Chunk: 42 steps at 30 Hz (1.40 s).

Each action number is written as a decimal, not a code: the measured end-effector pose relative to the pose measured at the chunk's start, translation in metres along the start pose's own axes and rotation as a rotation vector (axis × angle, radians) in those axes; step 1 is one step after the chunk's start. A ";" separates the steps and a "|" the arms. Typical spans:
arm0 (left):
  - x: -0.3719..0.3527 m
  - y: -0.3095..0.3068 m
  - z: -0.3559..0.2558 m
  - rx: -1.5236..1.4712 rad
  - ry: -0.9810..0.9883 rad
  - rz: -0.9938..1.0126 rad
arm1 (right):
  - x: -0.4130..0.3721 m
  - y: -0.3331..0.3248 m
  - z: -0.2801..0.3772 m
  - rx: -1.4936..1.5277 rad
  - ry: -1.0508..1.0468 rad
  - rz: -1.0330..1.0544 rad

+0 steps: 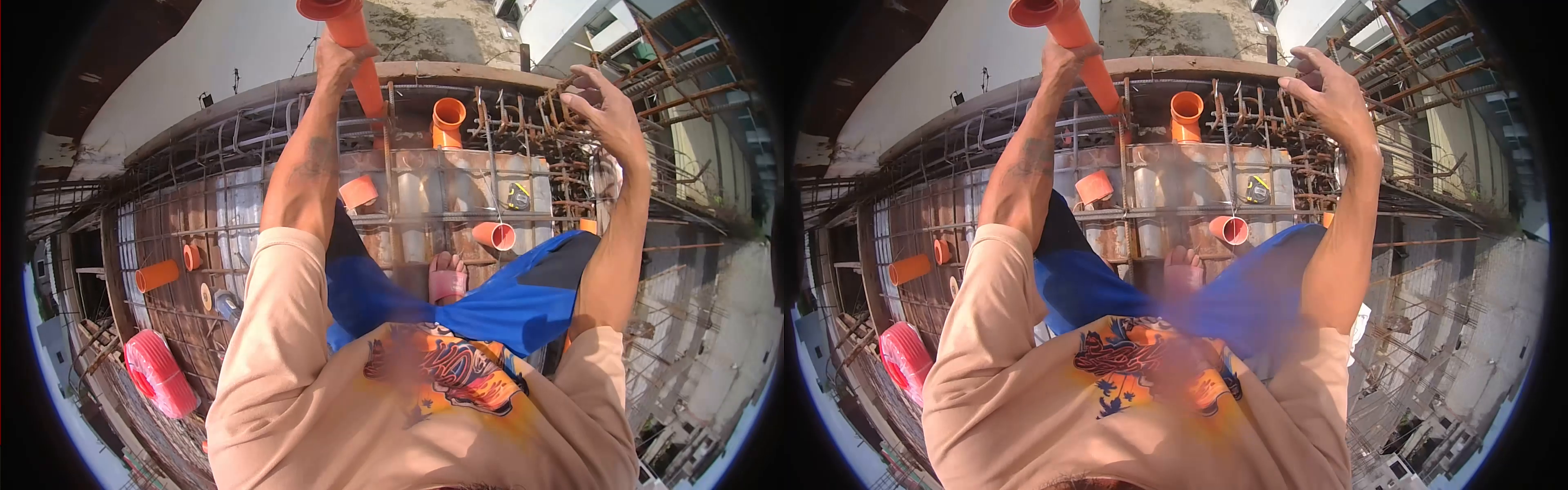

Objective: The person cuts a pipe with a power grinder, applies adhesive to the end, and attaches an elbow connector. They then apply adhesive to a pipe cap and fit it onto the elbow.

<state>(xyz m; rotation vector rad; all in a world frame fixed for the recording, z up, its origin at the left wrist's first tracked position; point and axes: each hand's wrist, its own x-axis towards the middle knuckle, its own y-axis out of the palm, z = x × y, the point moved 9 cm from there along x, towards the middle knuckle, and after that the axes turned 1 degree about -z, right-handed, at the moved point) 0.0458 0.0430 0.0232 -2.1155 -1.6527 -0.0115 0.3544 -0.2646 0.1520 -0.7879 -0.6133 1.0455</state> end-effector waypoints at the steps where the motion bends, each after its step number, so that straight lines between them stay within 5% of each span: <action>1: 0.000 0.006 0.002 -0.188 0.003 0.066 | -0.015 -0.024 0.028 0.111 -0.055 -0.178; 4: 0.004 0.014 0.019 -0.228 -0.059 0.200 | -0.095 -0.073 0.068 0.449 -0.199 -0.676; 6: 0.002 0.023 0.009 -0.259 -0.132 0.408 | -0.161 -0.068 0.027 0.331 0.053 -0.831; 10: 0.000 0.035 0.013 -0.245 -0.075 0.444 | -0.351 0.062 -0.123 0.287 0.685 -0.512; 12: 0.001 0.038 0.019 -0.207 -0.037 0.431 | -0.474 0.158 -0.144 0.211 0.977 0.031; 14: 0.006 0.030 0.027 -0.111 0.005 0.442 | -0.540 0.228 -0.129 0.253 1.025 0.445; 18: -0.042 -0.019 0.065 0.808 -0.068 0.823 | -0.489 0.298 -0.105 0.423 0.894 0.610; 21: -0.128 -0.072 0.074 0.850 -0.214 1.090 | -0.415 0.344 -0.089 0.525 0.772 0.650; 23: -0.192 -0.121 0.113 0.605 -0.461 0.874 | -0.374 0.373 -0.072 0.589 0.690 0.689; 25: -0.263 -0.160 0.129 0.394 -0.440 0.619 | -0.341 0.397 -0.059 0.620 0.633 0.723; 28: -0.380 -0.199 0.087 0.178 -0.684 0.230 | -0.306 0.411 -0.048 0.600 0.570 0.756; 33: -0.552 -0.250 0.107 0.376 -0.976 -0.211 | -0.266 0.416 -0.050 0.521 0.533 0.760; 36: -0.554 -0.310 0.094 0.024 -1.050 -0.666 | -0.259 0.417 -0.055 0.485 0.536 0.763; 42: -0.466 -0.472 0.176 0.787 -0.834 -0.602 | -0.274 0.411 -0.065 0.433 0.614 0.724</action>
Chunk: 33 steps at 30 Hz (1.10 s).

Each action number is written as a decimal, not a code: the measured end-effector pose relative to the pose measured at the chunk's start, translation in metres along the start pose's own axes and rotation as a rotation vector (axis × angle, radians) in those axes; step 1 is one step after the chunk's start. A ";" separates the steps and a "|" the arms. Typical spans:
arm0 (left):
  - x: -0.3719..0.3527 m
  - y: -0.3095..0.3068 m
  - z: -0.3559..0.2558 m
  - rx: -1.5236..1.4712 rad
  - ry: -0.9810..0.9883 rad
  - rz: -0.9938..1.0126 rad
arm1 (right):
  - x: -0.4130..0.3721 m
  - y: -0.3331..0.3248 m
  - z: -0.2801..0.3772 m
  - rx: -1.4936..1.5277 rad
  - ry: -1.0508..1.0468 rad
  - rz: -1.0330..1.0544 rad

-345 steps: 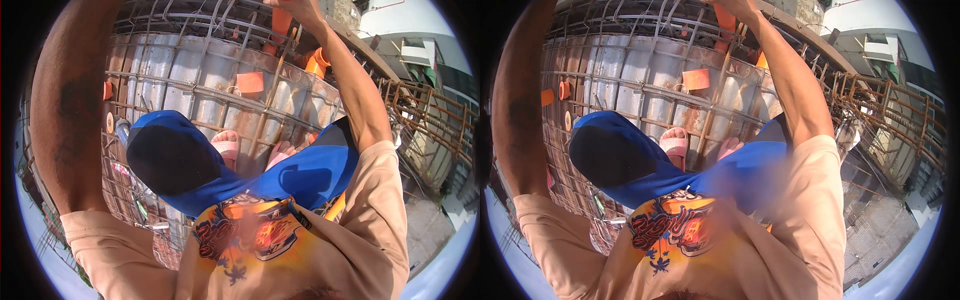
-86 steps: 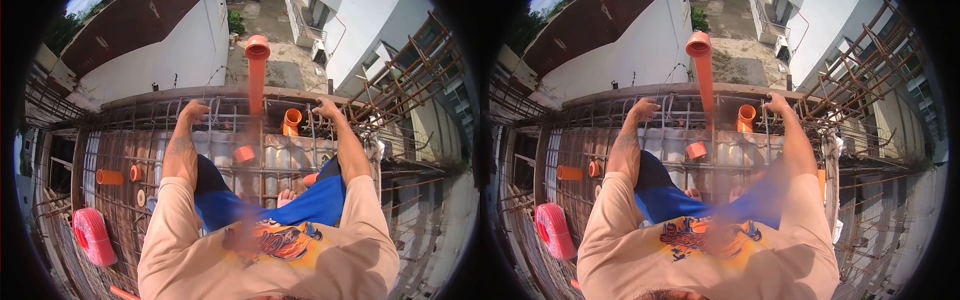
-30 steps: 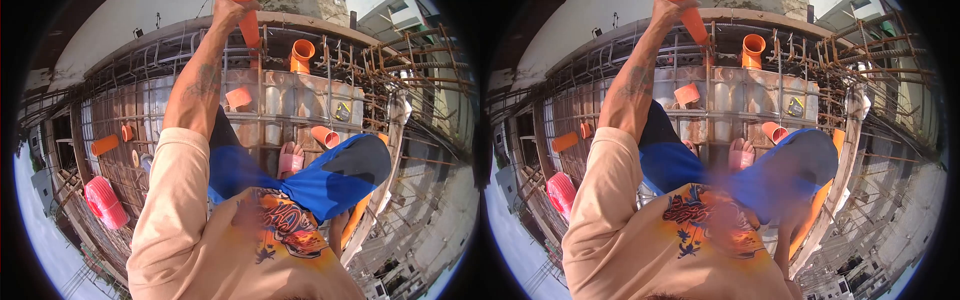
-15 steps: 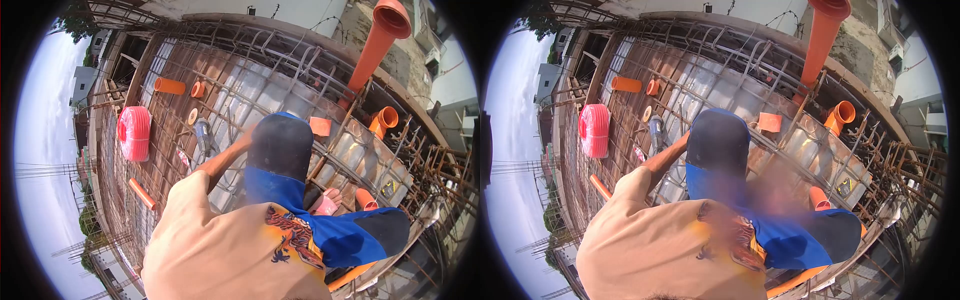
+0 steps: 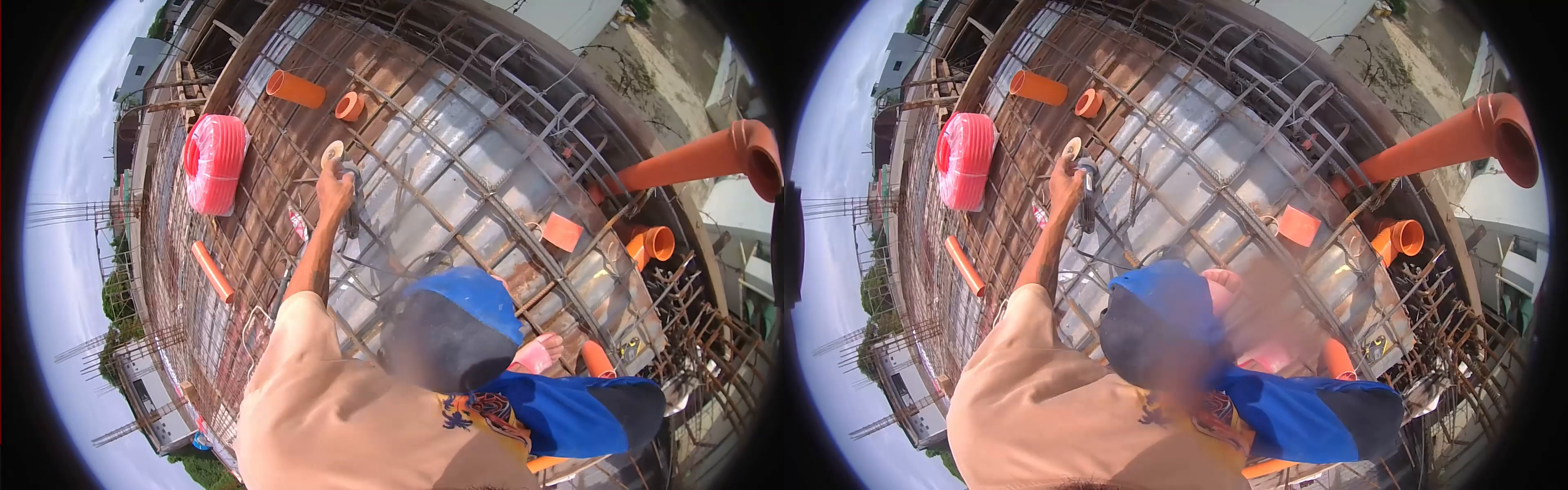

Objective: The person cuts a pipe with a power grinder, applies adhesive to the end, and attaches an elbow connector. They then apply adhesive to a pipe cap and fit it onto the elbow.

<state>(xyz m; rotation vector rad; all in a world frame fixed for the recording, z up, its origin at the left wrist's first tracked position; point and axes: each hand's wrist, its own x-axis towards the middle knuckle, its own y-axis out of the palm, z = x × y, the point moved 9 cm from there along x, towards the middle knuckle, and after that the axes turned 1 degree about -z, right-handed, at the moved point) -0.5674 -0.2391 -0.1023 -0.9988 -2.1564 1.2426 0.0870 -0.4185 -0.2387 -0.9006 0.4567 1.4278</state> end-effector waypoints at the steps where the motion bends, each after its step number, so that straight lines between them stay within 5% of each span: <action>1: 0.035 0.014 0.016 0.048 0.020 -0.011 | -0.003 0.001 -0.003 0.005 0.015 -0.013; 6: 0.146 0.060 0.060 0.231 -0.008 -0.022 | -0.026 0.010 -0.015 0.034 0.099 -0.100; 8: 0.151 0.063 0.022 0.233 -0.113 0.057 | -0.037 0.018 -0.020 0.047 0.135 -0.132; 12: 0.183 0.098 0.022 0.354 0.030 0.077 | -0.072 0.045 -0.032 0.098 0.206 -0.199; 15: 0.193 0.113 0.030 0.376 -0.107 0.181 | -0.112 0.077 -0.043 0.156 0.272 -0.263; 19: 0.211 0.113 0.040 0.529 0.058 0.062 | -0.151 0.129 -0.055 0.232 0.354 -0.262; 23: 0.157 0.076 -0.036 0.125 0.131 0.042 | -0.182 0.159 -0.070 0.285 0.427 -0.255; 27: 0.053 0.081 -0.116 -0.399 0.222 0.287 | -0.205 0.178 -0.081 0.327 0.473 -0.236; 30: -0.028 0.119 -0.182 -0.442 0.422 0.475 | -0.210 0.178 -0.088 0.345 0.477 -0.238; 33: -0.117 0.140 -0.257 -0.386 0.858 0.472 | -0.212 0.170 -0.092 0.362 0.470 -0.244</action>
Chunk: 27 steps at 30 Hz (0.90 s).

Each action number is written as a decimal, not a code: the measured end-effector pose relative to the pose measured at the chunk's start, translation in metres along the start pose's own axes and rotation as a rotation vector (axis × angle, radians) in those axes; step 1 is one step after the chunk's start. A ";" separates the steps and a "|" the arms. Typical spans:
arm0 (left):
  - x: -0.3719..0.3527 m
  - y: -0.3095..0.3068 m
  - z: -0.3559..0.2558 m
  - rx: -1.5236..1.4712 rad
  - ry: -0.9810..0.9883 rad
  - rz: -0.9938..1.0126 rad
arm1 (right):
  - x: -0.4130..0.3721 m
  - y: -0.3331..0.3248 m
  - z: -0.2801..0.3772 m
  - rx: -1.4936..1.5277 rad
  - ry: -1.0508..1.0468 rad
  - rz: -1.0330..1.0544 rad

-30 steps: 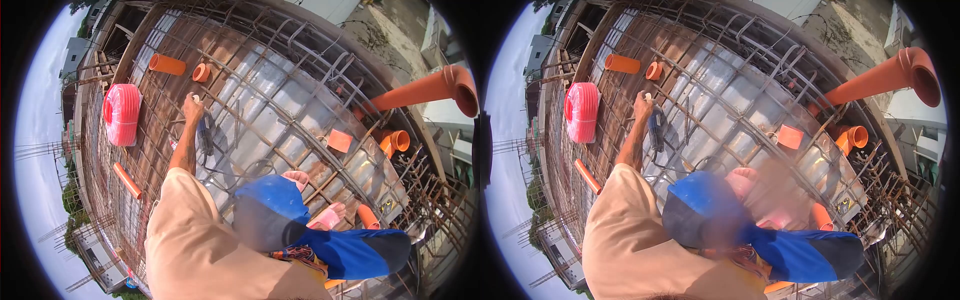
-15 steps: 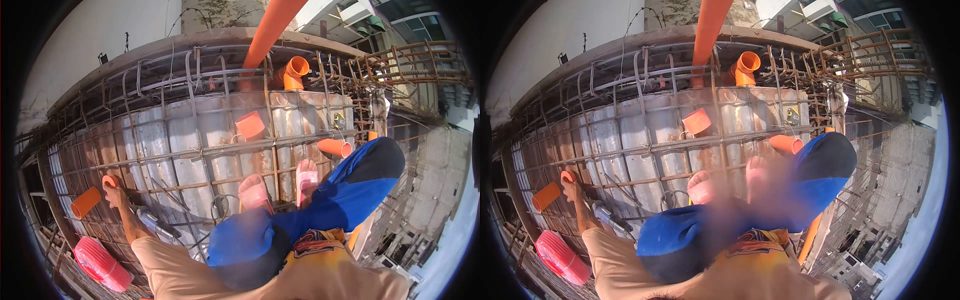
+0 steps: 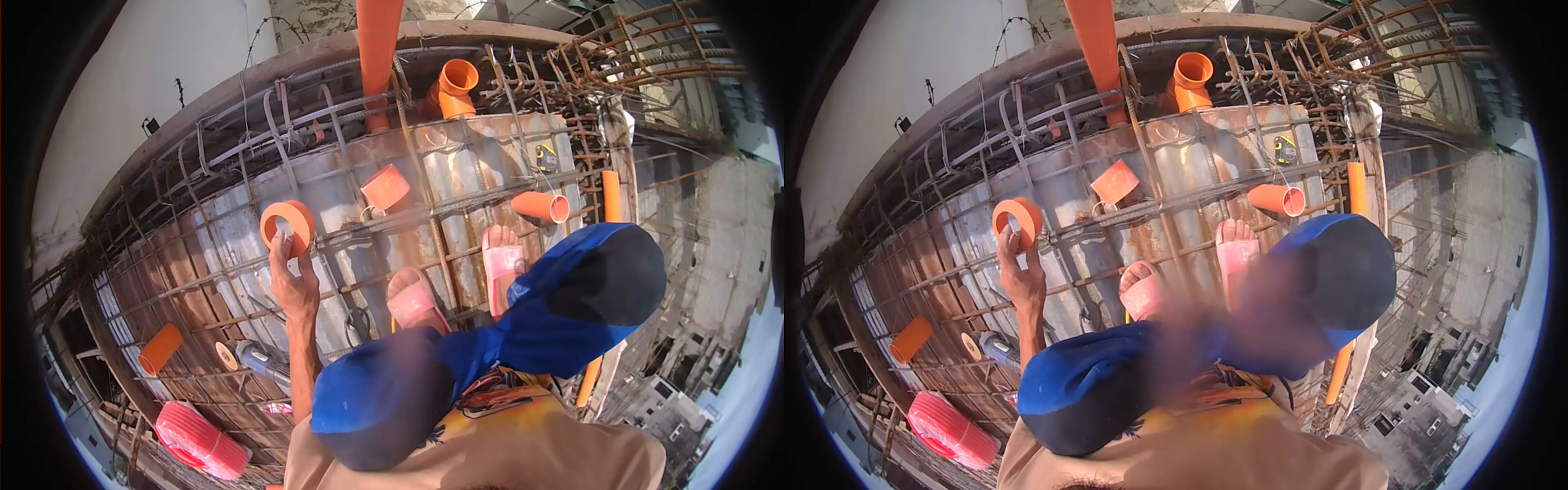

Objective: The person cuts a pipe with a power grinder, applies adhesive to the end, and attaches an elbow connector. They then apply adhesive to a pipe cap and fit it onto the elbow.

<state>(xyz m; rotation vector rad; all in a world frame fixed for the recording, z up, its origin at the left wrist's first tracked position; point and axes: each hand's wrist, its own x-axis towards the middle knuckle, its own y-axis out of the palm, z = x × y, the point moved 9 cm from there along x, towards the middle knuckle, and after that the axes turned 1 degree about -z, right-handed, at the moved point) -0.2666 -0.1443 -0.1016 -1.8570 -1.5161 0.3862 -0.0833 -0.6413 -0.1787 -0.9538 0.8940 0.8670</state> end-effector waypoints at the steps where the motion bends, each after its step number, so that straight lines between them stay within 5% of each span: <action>1: 0.003 0.022 -0.027 -0.004 0.098 0.062 | 0.002 -0.001 0.000 0.007 -0.005 0.005; 9: 0.029 0.110 -0.177 0.006 0.722 0.325 | 0.029 -0.045 0.010 0.082 -0.052 -0.008; 17: 0.062 0.132 -0.221 0.300 1.054 0.604 | 0.059 -0.093 0.018 0.156 -0.109 -0.010; 21: 0.094 0.174 -0.245 0.325 1.102 0.758 | 0.070 -0.107 0.016 0.184 -0.121 0.010; 27: 0.106 0.246 -0.262 0.203 1.122 0.732 | 0.078 -0.119 0.008 0.256 -0.095 0.008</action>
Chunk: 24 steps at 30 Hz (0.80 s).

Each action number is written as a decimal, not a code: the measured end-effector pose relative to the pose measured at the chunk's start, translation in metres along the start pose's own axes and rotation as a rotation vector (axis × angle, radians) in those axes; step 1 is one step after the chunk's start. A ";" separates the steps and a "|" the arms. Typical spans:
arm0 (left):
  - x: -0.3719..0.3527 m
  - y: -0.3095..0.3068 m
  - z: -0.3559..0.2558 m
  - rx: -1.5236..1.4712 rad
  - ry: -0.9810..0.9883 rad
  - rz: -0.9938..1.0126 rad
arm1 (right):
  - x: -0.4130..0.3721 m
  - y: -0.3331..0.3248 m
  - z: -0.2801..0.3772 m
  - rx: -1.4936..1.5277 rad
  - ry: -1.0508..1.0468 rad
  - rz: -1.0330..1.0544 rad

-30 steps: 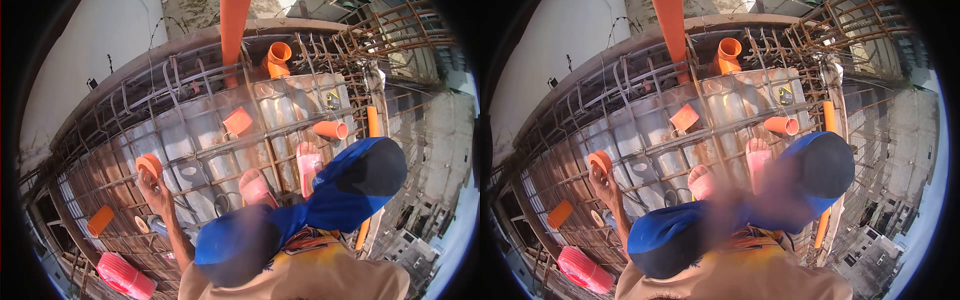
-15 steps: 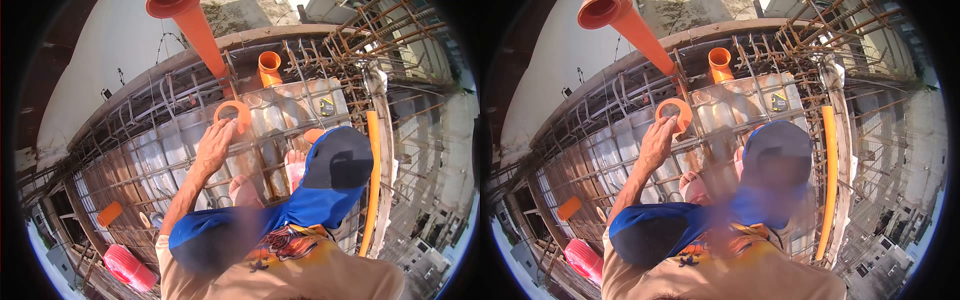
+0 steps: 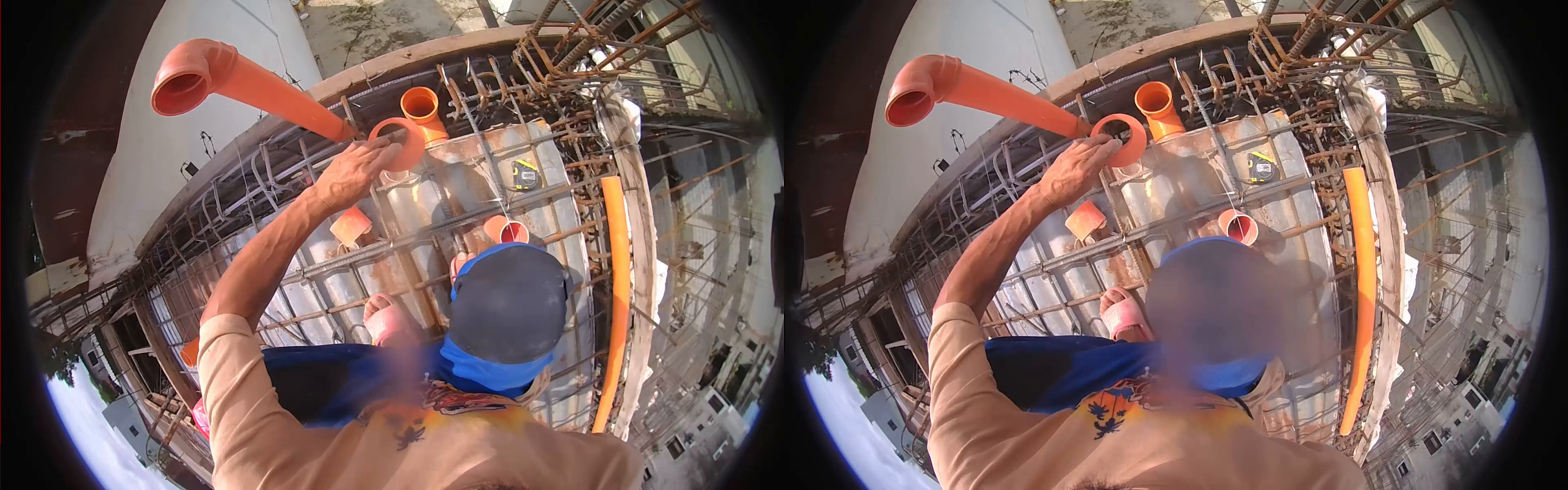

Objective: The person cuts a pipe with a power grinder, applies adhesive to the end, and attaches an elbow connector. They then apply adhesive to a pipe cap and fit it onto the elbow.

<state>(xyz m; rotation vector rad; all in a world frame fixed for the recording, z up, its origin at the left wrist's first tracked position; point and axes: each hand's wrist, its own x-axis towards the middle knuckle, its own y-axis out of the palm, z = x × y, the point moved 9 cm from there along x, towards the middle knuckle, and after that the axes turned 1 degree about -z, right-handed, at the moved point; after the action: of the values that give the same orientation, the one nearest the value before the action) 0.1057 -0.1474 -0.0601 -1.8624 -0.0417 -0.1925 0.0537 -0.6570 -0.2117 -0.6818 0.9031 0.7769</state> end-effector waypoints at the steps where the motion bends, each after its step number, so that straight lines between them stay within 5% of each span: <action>1: 0.003 0.011 0.000 -0.042 -0.019 0.026 | 0.000 -0.001 -0.002 0.011 0.010 -0.001; 14: -0.016 0.145 -0.010 -0.429 -0.367 0.021 | 0.032 0.007 0.043 0.029 -0.031 0.046; 18: -0.016 0.147 -0.018 -0.392 -0.206 -0.117 | 0.052 0.026 0.074 0.056 -0.069 0.074; 24: -0.018 0.134 -0.014 -0.391 -0.332 0.038 | 0.092 0.061 0.119 0.173 -0.090 0.117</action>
<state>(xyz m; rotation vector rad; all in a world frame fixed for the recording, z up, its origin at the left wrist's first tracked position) 0.1029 -0.1989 -0.1855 -2.2665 -0.2097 0.1486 0.0897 -0.5033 -0.2491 -0.4422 0.9216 0.8162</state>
